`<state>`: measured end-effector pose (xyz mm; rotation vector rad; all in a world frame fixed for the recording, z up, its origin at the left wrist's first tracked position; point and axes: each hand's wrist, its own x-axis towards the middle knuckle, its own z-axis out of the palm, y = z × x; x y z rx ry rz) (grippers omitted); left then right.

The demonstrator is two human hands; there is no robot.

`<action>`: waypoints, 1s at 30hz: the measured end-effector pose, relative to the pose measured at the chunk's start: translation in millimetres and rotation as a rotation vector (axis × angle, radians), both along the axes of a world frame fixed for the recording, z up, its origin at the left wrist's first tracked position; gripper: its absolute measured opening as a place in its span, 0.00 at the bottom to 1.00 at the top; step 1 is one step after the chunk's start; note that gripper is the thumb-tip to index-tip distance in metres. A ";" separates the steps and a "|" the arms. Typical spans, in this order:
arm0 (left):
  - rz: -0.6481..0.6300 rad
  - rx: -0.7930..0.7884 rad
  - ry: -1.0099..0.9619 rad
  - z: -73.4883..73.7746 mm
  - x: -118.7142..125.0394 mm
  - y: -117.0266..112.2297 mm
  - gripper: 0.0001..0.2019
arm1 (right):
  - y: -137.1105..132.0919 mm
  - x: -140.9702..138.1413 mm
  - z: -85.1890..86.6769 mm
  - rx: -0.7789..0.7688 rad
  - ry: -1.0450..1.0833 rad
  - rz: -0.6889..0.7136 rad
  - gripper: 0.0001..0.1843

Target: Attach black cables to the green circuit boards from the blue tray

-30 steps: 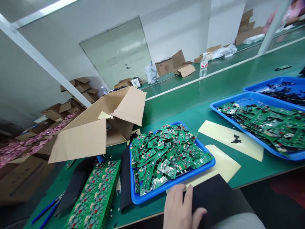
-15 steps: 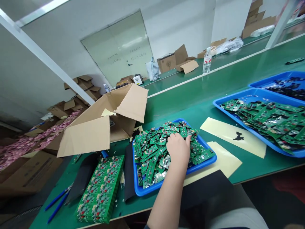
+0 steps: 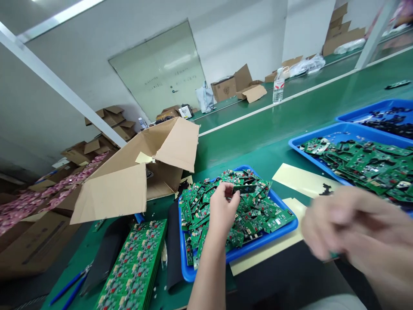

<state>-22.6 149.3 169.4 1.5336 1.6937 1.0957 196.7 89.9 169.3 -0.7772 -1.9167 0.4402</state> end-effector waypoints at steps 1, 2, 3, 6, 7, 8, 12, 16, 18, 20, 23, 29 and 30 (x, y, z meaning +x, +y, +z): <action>-0.007 0.010 -0.068 4.3 -6.8 -0.6 0.02 | 14.6 -8.8 4.0 -0.150 0.087 0.071 0.09; -0.017 0.015 -0.136 8.0 -13.0 -0.9 0.04 | 29.3 -17.8 6.8 -0.231 0.163 0.143 0.06; -0.030 0.015 -0.204 10.9 -18.2 -0.8 0.06 | 43.5 -26.7 8.3 -0.245 0.233 0.131 0.06; -0.019 0.012 -0.380 13.2 -26.5 1.2 0.10 | 79.6 -49.9 6.1 -0.194 0.185 0.058 0.09; -0.015 0.006 -0.425 11.8 -27.0 2.1 0.11 | 88.6 -55.9 4.2 -0.162 0.160 0.041 0.10; -0.010 0.004 -0.464 9.5 -26.8 3.1 0.11 | 96.1 -61.1 2.2 -0.129 0.140 0.029 0.11; 0.110 -0.034 -0.603 -4.5 -26.1 4.8 0.15 | 113.3 -76.8 -5.4 -0.022 0.087 0.014 0.15; 0.125 -0.103 -0.621 -18.3 -30.2 2.7 0.20 | 117.7 -84.9 -14.9 0.030 0.067 0.023 0.18; 0.112 -0.134 -0.619 -22.6 -30.9 0.2 0.22 | 116.0 -85.5 -19.6 0.029 0.051 0.041 0.19; 0.095 -0.166 -0.610 -23.7 -29.3 -3.3 0.21 | 111.3 -84.2 -23.2 0.023 0.034 0.058 0.22; -0.012 -0.229 -0.602 -19.9 -23.4 -8.9 0.18 | 101.7 -79.5 -27.5 0.059 0.042 0.038 0.20; -0.053 -0.301 -0.589 -6.8 -12.2 -13.1 0.13 | 91.3 -70.3 -30.9 0.234 -0.115 0.064 0.08; -0.051 -0.315 -0.609 -5.8 -11.2 -13.3 0.14 | 90.6 -70.0 -30.1 0.250 -0.132 0.075 0.08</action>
